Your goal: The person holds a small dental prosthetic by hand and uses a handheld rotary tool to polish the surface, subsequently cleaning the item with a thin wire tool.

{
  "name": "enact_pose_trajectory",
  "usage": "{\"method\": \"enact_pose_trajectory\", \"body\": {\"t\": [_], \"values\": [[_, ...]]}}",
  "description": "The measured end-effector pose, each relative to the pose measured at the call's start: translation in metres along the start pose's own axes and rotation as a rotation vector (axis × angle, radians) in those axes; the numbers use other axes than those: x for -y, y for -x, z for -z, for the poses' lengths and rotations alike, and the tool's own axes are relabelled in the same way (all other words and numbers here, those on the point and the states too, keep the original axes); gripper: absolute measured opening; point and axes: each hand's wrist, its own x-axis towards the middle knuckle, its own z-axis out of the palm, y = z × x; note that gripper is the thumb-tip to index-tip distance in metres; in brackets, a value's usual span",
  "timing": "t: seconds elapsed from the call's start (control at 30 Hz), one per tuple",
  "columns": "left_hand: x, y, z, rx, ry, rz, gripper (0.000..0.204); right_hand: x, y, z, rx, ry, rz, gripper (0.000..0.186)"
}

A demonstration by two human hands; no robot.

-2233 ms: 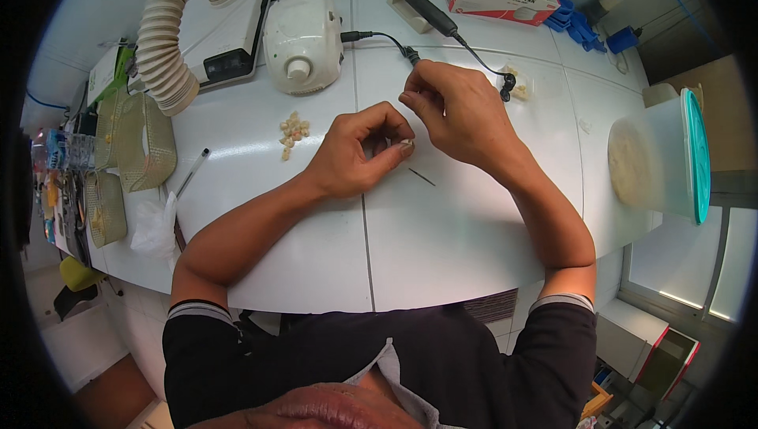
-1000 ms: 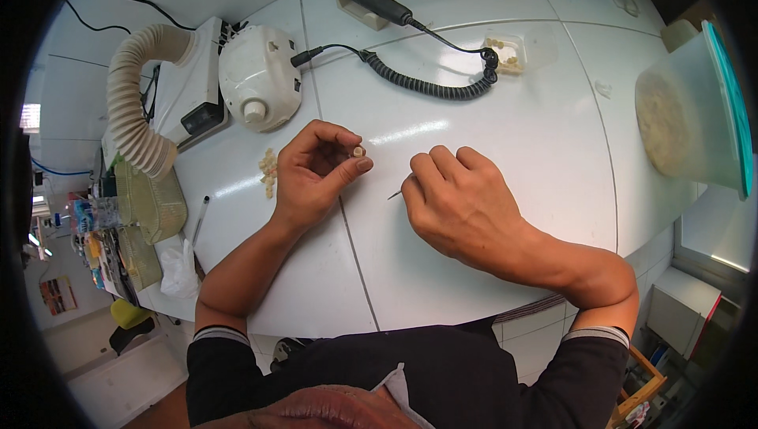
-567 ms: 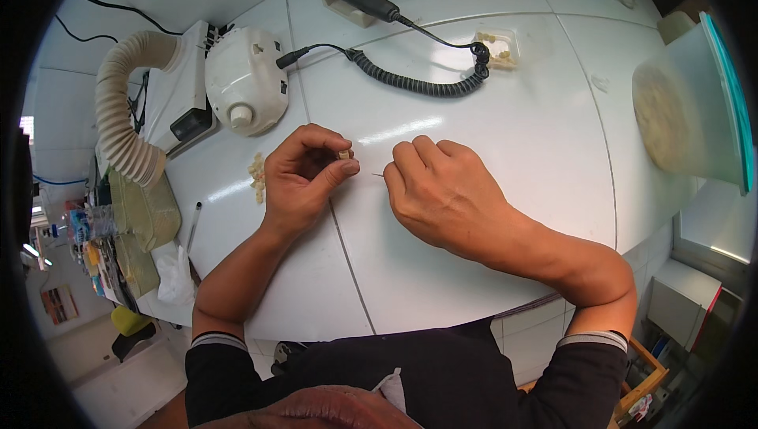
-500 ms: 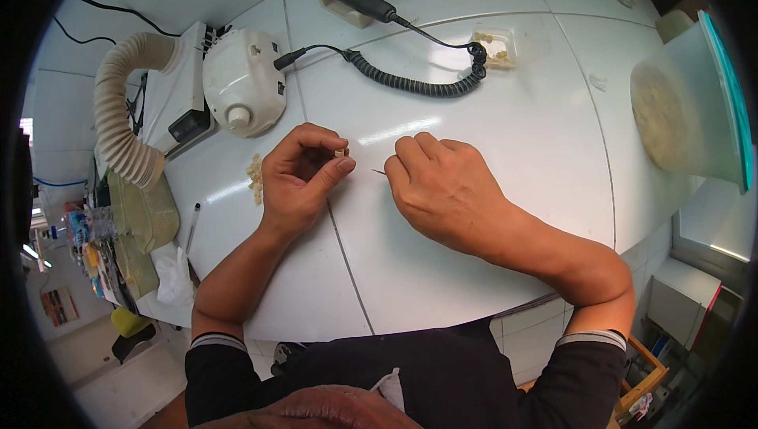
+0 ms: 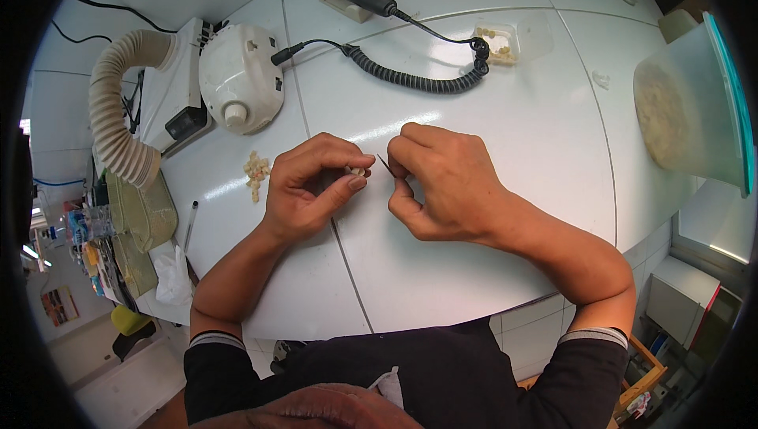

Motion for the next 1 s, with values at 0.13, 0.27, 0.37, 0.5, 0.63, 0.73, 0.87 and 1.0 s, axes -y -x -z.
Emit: {"method": "enact_pose_trajectory", "body": {"t": [0.13,0.27,0.37,0.5,0.63,0.73,0.87,1.0], "values": [[0.0019,0.0004,-0.0002,-0.015,-0.011,0.003,0.028,-0.0017,-0.0003,-0.0012,-0.009,-0.024,0.006,0.016],[0.0018,0.0009,-0.0022,-0.064,-0.036,0.027,0.028,-0.001,-0.0004,-0.0008,-0.001,-0.024,0.017,0.015],[-0.0011,-0.0011,-0.0012,-0.028,-0.033,0.038,0.027,-0.0009,-0.0002,-0.0008,0.01,-0.001,0.025,0.015],[-0.0043,-0.0004,-0.0003,-0.012,-0.054,0.044,0.026,-0.0015,0.0008,-0.0021,0.01,0.009,0.03,0.015],[-0.0072,0.0004,0.0025,0.0,-0.019,0.14,0.024,-0.0006,0.0009,-0.0031,-0.045,-0.058,-0.013,0.015],[-0.0066,0.0007,0.0016,-0.036,0.029,0.156,0.024,0.0002,0.0008,-0.0019,-0.081,-0.148,-0.066,0.014],[-0.0036,0.0019,0.0003,-0.086,0.101,0.158,0.024,-0.0007,-0.0001,-0.0044,-0.092,-0.301,-0.1,0.014],[-0.0055,0.0017,0.0016,-0.053,0.094,0.193,0.023,-0.0005,-0.0012,-0.0067,-0.079,-0.291,-0.081,0.013]]}}
